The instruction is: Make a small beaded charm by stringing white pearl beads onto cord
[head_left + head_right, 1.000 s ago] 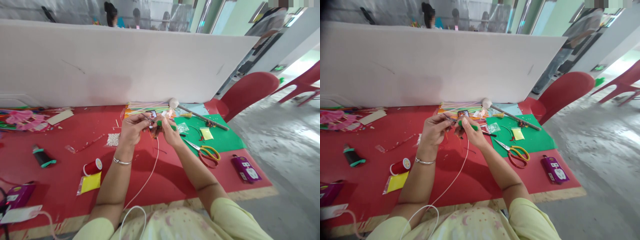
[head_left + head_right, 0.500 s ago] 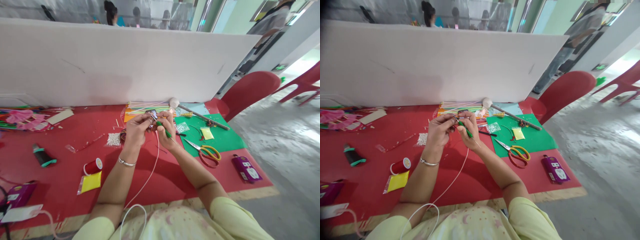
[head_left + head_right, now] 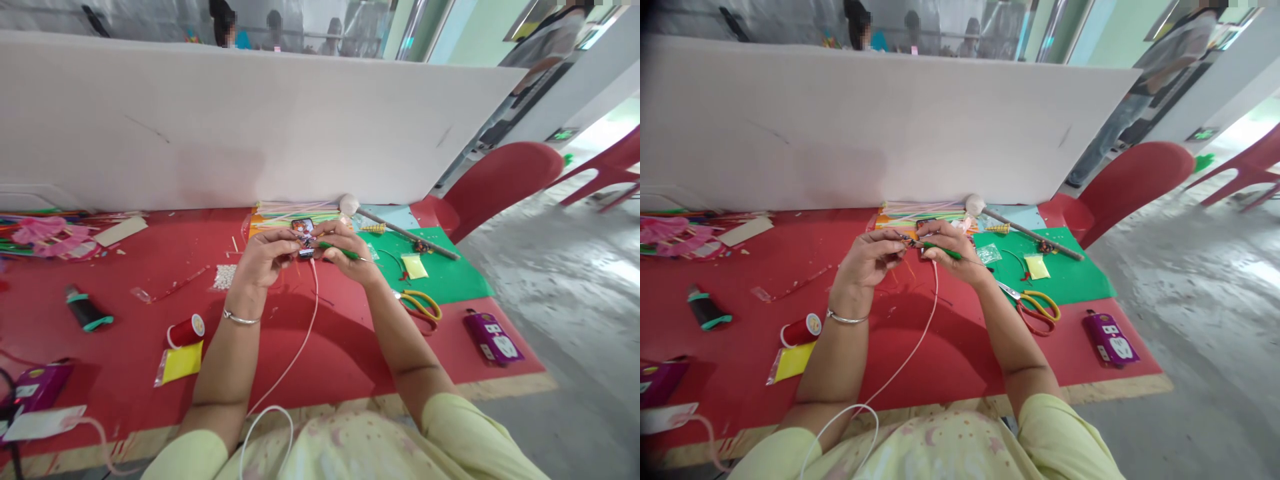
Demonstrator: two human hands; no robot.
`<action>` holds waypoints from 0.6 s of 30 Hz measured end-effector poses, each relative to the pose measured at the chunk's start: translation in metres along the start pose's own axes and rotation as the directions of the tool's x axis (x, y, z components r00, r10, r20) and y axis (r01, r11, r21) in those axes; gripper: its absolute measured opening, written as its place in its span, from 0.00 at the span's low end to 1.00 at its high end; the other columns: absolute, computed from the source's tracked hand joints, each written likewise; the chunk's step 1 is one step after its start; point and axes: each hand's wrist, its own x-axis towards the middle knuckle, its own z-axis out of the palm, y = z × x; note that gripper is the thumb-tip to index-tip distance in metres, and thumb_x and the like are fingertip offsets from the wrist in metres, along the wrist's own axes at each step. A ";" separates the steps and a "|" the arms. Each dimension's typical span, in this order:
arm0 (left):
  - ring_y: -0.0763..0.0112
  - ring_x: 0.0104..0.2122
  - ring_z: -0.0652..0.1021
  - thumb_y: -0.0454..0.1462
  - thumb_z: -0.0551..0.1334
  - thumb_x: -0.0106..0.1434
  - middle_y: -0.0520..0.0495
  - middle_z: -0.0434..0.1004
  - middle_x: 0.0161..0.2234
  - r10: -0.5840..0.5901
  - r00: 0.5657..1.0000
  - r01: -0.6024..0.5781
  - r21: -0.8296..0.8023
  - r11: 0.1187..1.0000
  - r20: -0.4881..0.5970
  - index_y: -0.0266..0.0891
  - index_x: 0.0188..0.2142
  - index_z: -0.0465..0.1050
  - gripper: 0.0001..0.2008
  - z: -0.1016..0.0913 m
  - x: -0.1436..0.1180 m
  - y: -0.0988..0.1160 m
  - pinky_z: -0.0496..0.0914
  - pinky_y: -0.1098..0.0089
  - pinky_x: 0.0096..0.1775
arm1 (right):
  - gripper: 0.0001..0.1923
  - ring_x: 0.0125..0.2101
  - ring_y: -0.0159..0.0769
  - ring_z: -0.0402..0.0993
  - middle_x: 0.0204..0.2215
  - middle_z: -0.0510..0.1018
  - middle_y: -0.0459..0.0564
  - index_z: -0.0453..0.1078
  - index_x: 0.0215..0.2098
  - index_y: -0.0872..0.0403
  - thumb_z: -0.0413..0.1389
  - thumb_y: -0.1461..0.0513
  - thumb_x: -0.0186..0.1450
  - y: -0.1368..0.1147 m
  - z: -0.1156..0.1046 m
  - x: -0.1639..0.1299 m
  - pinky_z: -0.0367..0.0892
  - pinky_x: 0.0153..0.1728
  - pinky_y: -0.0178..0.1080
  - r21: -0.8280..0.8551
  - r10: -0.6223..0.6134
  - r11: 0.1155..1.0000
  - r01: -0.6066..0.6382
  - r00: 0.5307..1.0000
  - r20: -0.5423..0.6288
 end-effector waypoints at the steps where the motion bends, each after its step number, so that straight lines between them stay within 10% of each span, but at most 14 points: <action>1: 0.77 0.19 0.71 0.32 0.73 0.39 0.50 0.76 0.21 0.005 1.000 -0.005 0.008 1.000 -0.006 0.36 0.24 0.79 0.09 0.000 0.000 0.000 0.58 0.76 0.18 | 0.19 0.53 0.44 0.74 0.50 0.76 0.55 0.80 0.47 0.49 0.55 0.48 0.71 -0.002 -0.003 0.001 0.73 0.55 0.48 -0.026 -0.029 0.999 0.030 0.999 0.013; 18: 0.78 0.16 0.68 0.29 0.66 0.40 0.49 0.74 0.18 -0.015 0.998 0.007 0.132 0.991 0.058 0.36 0.23 0.81 0.08 -0.009 0.001 0.000 0.61 0.76 0.18 | 0.12 0.50 0.39 0.78 0.49 0.81 0.54 0.80 0.49 0.50 0.56 0.59 0.72 -0.028 -0.023 0.002 0.73 0.55 0.44 -0.028 -0.015 0.999 0.021 0.984 0.179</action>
